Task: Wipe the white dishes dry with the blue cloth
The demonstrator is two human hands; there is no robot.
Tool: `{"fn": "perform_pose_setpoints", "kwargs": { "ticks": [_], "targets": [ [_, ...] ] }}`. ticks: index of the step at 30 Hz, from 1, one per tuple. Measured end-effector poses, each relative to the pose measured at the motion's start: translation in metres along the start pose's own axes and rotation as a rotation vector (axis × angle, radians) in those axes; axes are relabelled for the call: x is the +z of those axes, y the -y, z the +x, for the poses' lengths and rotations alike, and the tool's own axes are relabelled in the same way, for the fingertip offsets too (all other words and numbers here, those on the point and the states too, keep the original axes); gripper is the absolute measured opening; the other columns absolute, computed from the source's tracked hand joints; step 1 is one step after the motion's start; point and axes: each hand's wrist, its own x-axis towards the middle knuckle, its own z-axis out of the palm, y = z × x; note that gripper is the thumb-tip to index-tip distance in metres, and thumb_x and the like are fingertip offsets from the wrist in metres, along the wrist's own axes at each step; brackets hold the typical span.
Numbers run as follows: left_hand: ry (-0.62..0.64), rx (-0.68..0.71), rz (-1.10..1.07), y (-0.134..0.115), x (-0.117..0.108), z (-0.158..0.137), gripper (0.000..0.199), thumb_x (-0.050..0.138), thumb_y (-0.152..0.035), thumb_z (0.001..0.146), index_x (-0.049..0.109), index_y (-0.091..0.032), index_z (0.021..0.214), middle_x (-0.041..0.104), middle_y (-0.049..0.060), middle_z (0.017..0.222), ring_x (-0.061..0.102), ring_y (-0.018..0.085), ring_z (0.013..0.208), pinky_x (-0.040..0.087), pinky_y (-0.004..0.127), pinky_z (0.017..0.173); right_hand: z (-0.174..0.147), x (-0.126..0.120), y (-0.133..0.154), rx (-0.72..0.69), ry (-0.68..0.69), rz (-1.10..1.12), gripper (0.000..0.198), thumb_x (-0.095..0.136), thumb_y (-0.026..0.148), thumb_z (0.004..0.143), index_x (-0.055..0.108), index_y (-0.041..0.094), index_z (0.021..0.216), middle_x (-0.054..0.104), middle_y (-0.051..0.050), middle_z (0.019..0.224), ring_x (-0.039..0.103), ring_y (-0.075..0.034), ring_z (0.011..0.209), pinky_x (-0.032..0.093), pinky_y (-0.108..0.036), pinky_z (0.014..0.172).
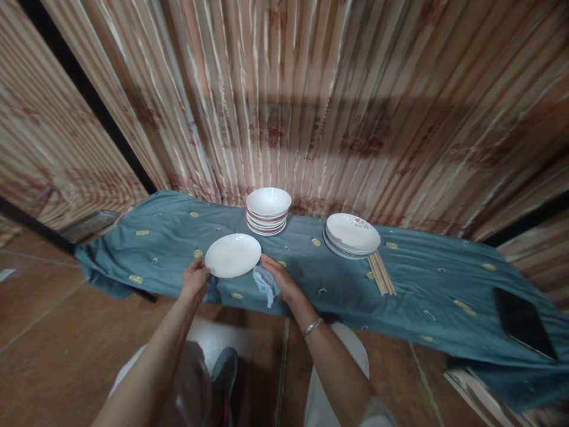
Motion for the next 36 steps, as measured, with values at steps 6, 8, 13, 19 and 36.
{"fn": "perform_pose_setpoints", "kwargs": {
  "ticks": [6,8,13,19,36],
  "targets": [
    [0.143,-0.021,-0.014,0.002,-0.009,-0.027,0.04,0.061,-0.001,0.049,0.062,-0.018,0.086,0.064,-0.003,0.075,0.06,0.011,0.065,0.049,0.021,0.06,-0.028,-0.014,0.019,0.032,0.09,-0.048,0.036,0.07,0.043,0.067,0.074,0.026,0.098,0.072,0.0,0.111,0.061,-0.025,0.115,0.042,-0.041,0.105],
    [0.19,-0.012,0.014,0.004,-0.009,-0.036,0.04,0.064,-0.003,0.049,0.063,-0.017,0.086,0.067,0.0,0.08,0.063,0.014,0.071,0.051,0.023,0.062,-0.038,-0.021,0.025,0.027,0.055,-0.058,0.036,0.071,0.044,0.066,0.075,0.025,0.097,0.072,-0.001,0.111,0.061,-0.024,0.115,0.042,-0.041,0.104],
    [0.247,-0.054,-0.016,0.017,0.004,-0.056,0.041,0.065,-0.003,0.049,0.065,-0.017,0.088,0.07,0.003,0.084,0.065,0.014,0.074,0.051,0.021,0.058,-0.062,-0.044,0.035,0.094,-0.112,-0.046,0.033,0.076,0.043,0.063,0.076,0.023,0.089,0.075,-0.002,0.103,0.066,-0.023,0.105,0.046,-0.037,0.1],
    [0.392,-0.081,-0.036,0.032,0.031,-0.078,0.044,0.066,-0.004,0.048,0.067,-0.017,0.09,0.073,0.005,0.09,0.066,0.016,0.08,0.051,0.021,0.063,-0.085,-0.072,0.051,0.065,-0.212,-0.023,0.033,0.075,0.041,0.062,0.076,0.022,0.089,0.076,-0.002,0.099,0.069,-0.022,0.097,0.053,-0.032,0.088],
    [0.548,-0.152,-0.054,0.069,0.092,-0.099,0.055,0.066,-0.011,0.042,0.07,-0.018,0.096,0.073,0.006,0.1,0.063,0.02,0.089,0.047,0.025,0.066,-0.094,-0.128,0.059,0.079,-0.402,0.045,0.037,0.077,0.042,0.062,0.073,0.017,0.089,0.076,-0.002,0.085,0.07,-0.021,0.085,0.054,-0.027,0.075]
  ]
}}
